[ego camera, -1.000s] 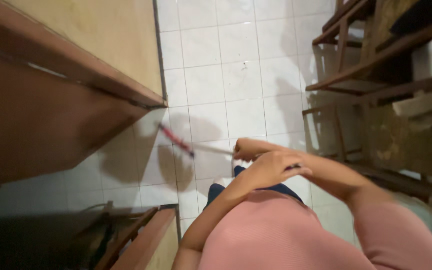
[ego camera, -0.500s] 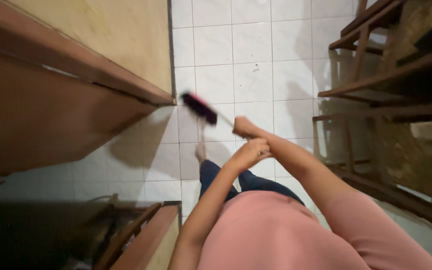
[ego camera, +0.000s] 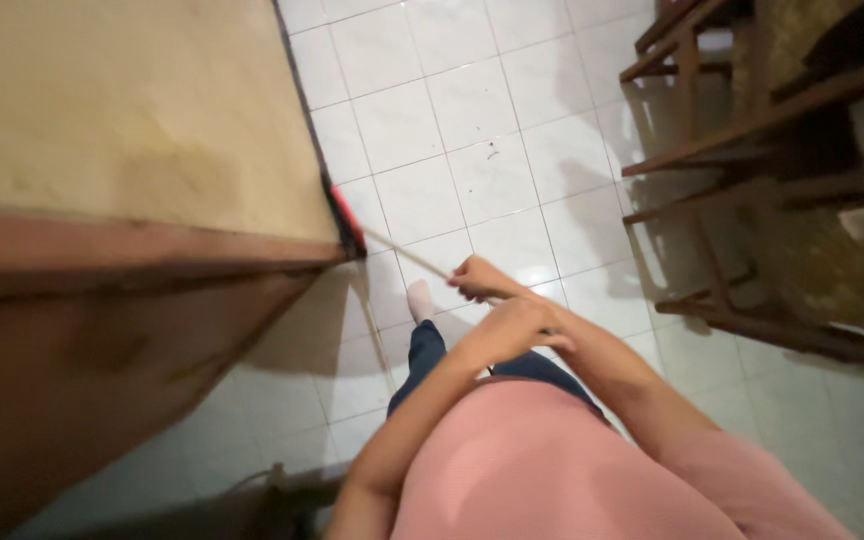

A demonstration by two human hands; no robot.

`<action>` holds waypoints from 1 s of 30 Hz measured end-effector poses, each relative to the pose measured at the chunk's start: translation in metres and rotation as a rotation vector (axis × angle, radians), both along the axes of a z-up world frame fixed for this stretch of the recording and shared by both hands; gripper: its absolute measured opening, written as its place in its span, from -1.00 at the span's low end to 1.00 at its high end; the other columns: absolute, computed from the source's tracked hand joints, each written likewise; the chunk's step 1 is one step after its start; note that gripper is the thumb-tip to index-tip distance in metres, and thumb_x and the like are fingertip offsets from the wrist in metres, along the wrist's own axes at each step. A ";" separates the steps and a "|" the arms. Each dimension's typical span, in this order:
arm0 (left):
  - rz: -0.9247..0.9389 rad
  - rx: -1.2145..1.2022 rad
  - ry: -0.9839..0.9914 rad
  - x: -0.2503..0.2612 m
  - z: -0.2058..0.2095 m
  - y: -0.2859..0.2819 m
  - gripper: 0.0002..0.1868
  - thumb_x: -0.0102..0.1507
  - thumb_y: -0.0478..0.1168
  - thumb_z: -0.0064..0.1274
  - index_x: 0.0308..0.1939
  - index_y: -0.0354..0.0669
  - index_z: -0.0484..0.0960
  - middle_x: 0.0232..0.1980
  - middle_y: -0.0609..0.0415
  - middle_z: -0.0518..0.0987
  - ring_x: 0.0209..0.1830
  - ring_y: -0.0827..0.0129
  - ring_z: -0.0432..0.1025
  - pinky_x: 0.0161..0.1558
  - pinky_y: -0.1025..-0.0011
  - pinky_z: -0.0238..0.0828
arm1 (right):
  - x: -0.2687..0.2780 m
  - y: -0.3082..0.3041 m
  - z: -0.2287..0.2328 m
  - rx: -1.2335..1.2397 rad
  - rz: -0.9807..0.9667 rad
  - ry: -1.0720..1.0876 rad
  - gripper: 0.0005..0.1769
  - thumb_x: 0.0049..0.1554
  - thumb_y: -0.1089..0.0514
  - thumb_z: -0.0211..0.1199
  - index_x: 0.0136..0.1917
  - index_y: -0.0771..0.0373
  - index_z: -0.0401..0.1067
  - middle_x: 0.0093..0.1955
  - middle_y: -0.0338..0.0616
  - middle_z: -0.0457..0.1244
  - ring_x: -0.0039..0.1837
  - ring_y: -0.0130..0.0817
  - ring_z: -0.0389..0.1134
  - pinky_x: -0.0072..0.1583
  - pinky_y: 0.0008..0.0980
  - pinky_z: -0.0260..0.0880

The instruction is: The person sweeps a tiled floor using a broom, moving debris along the edges of the walls and around the legs of dining furniture.

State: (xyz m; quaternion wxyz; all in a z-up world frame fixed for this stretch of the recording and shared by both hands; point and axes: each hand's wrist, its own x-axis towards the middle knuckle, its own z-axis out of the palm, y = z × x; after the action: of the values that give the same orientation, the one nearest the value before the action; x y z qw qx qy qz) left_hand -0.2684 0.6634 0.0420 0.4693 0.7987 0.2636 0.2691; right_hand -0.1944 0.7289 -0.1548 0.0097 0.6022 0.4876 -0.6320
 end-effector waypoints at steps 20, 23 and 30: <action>-0.284 0.154 -0.290 -0.090 0.082 0.077 -0.71 0.25 0.01 0.19 -0.36 -0.13 0.66 -0.30 0.11 0.58 -0.17 0.19 0.48 -0.04 0.19 0.40 | -0.005 0.033 0.068 -0.213 -0.985 0.413 -0.70 0.16 -0.01 0.33 -0.07 0.30 0.50 -0.30 -0.22 0.32 -0.34 -0.48 0.27 -0.34 -0.48 0.23; -0.590 0.121 -0.366 -0.078 0.140 0.078 -0.74 0.33 0.00 0.14 -0.24 -0.09 0.73 -0.32 0.11 0.59 -0.22 0.24 0.49 -0.05 0.28 0.37 | 0.011 -0.025 0.163 -0.283 -1.194 0.681 -0.76 0.25 -0.02 0.20 -0.11 0.17 0.45 -0.34 -0.41 0.21 -0.36 -0.66 0.13 -0.33 -0.66 0.13; -0.759 -0.271 -0.200 -0.028 0.095 0.058 -0.66 0.40 -0.06 0.03 -0.37 -0.18 0.64 -0.45 -0.01 0.52 -0.44 0.18 0.37 -0.15 0.25 0.34 | 0.056 -0.140 0.152 -0.229 -1.424 1.189 -0.61 0.40 -0.03 0.00 -0.23 0.14 0.30 -0.35 -0.29 0.21 -0.30 -0.42 0.25 -0.21 -0.38 0.35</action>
State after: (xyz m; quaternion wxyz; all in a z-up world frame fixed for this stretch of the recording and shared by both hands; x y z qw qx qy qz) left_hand -0.2963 0.7216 0.1369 0.6593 0.7401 -0.0635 0.1163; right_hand -0.1387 0.5884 -0.0028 -0.5717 0.3325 -0.1367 -0.7375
